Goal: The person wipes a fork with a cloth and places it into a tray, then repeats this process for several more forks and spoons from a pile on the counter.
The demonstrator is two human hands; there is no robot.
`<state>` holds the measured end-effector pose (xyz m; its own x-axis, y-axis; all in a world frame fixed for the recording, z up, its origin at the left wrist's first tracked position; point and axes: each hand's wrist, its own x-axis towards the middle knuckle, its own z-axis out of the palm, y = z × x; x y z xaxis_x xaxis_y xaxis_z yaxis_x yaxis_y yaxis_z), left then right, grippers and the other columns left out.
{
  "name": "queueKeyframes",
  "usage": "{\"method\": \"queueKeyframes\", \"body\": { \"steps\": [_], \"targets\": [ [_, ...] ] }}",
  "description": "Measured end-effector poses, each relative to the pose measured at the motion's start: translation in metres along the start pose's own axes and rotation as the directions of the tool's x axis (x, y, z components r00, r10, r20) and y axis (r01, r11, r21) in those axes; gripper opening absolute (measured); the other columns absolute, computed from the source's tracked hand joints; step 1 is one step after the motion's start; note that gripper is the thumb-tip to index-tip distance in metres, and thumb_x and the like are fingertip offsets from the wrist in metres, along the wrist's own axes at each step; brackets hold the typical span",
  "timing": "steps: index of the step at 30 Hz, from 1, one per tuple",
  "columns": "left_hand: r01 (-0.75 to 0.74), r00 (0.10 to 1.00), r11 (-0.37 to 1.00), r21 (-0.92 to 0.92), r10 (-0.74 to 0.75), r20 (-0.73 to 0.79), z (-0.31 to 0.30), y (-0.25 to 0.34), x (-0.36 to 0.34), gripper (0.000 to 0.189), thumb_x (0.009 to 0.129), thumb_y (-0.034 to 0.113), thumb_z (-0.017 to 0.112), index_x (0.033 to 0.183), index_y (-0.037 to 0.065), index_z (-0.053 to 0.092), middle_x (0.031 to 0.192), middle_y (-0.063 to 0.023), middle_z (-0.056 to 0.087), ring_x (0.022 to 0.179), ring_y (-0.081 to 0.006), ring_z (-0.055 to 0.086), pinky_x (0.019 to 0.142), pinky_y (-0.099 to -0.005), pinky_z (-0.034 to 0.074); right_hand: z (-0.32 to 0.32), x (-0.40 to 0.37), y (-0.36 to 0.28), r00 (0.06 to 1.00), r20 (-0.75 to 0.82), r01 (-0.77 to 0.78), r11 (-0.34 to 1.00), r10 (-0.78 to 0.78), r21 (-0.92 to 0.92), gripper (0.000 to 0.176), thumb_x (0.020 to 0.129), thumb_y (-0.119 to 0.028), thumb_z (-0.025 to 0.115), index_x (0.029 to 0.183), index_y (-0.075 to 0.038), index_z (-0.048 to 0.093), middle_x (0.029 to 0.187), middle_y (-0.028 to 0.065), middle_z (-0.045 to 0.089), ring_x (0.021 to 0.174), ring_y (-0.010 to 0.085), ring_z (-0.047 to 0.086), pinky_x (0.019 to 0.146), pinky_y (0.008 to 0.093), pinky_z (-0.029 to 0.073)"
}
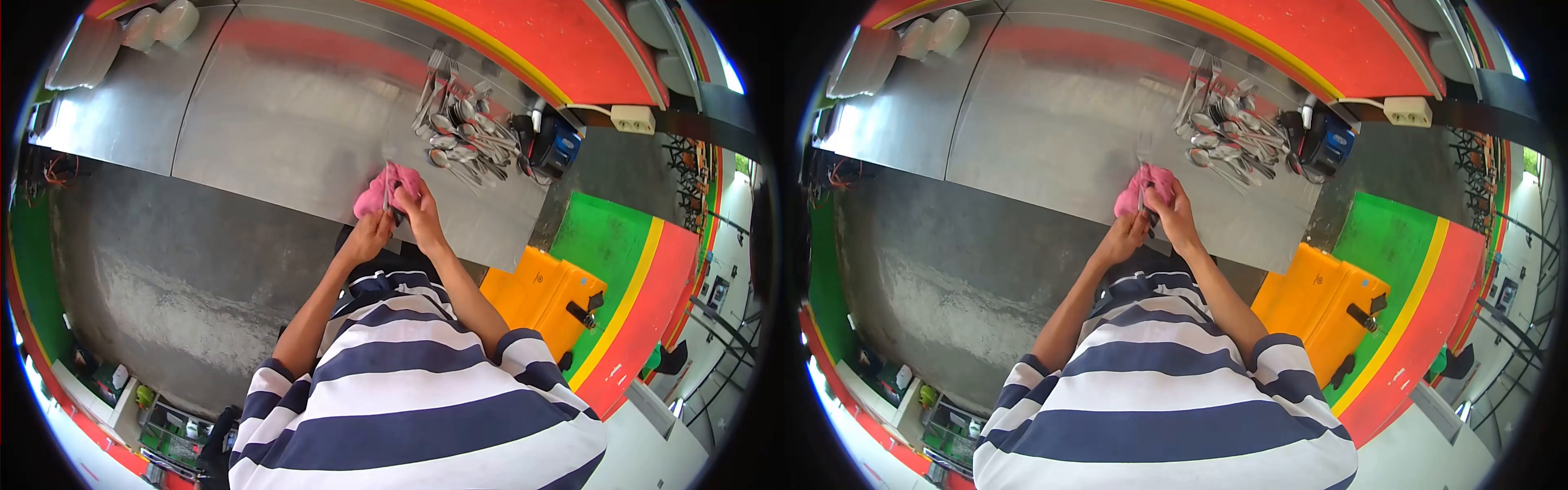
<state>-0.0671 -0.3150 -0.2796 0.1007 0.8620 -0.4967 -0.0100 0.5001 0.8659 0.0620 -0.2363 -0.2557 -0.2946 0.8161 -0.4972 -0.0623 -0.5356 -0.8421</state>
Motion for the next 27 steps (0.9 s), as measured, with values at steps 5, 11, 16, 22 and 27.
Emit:
{"method": "queueKeyframes", "body": {
  "steps": [5,11,16,22,27],
  "targets": [
    [-0.080,0.992,0.993,0.081,0.072,0.100,0.000,-0.001,0.000,0.031,0.101,0.025,0.041,0.084,0.001,0.051,0.063,-0.0076,0.049,0.058,-0.0192,0.049,0.057,-0.0350,0.041,-0.017,-0.007,0.005,0.996,0.037,-0.088,0.941,0.080,0.326,0.032,0.093,-0.028,0.066,0.111,-0.006,0.052,0.098,0.0006,0.061,0.085,0.0071,0.053,0.077,0.0236,0.044],
    [-0.153,0.967,0.981,0.122,0.124,0.221,0.005,0.002,-0.002,0.026,0.102,0.021,0.042,0.087,0.002,0.050,0.064,-0.0040,0.046,0.058,-0.0151,0.045,0.055,-0.0322,0.040,-0.016,-0.014,0.004,0.989,-0.032,-0.132,0.949,0.147,0.287,0.040,0.085,-0.021,0.076,0.114,-0.005,0.052,0.110,0.0124,0.063,0.102,0.0167,0.060,0.089,0.0309,0.048],
    [-0.182,0.951,0.966,0.185,0.125,0.282,0.011,-0.013,0.001,0.023,0.100,0.016,0.041,0.086,0.001,0.051,0.067,-0.0043,0.050,0.059,-0.0141,0.047,0.057,-0.0323,0.042,-0.022,-0.014,0.014,0.980,-0.101,-0.140,0.959,0.169,0.245,0.049,0.082,-0.017,0.078,0.121,0.000,0.052,0.111,0.0146,0.063,0.103,0.0193,0.062,0.089,0.0313,0.050],
    [-0.013,0.996,0.999,0.032,0.010,0.091,0.036,-0.002,0.001,0.012,0.093,0.005,0.046,0.088,-0.004,0.053,0.068,-0.0118,0.062,0.059,-0.0202,0.060,0.058,-0.0328,0.048,-0.021,-0.032,0.000,0.962,-0.272,0.002,0.990,0.036,0.140,0.051,0.080,-0.015,0.079,0.120,0.003,0.052,0.105,0.0129,0.065,0.096,0.0173,0.063,0.084,0.0296,0.051],
    [-0.092,0.995,0.995,0.042,0.091,0.035,0.048,0.014,-0.002,0.019,0.098,0.012,0.046,0.085,0.000,0.054,0.064,-0.0040,0.056,0.054,-0.0114,0.052,0.052,-0.0282,0.044,-0.039,-0.021,0.005,0.946,-0.324,0.049,0.988,0.000,0.143,0.046,0.081,-0.015,0.079,0.116,0.003,0.055,0.103,0.0114,0.066,0.093,0.0160,0.064,0.082,0.0275,0.050]
  ]
}}
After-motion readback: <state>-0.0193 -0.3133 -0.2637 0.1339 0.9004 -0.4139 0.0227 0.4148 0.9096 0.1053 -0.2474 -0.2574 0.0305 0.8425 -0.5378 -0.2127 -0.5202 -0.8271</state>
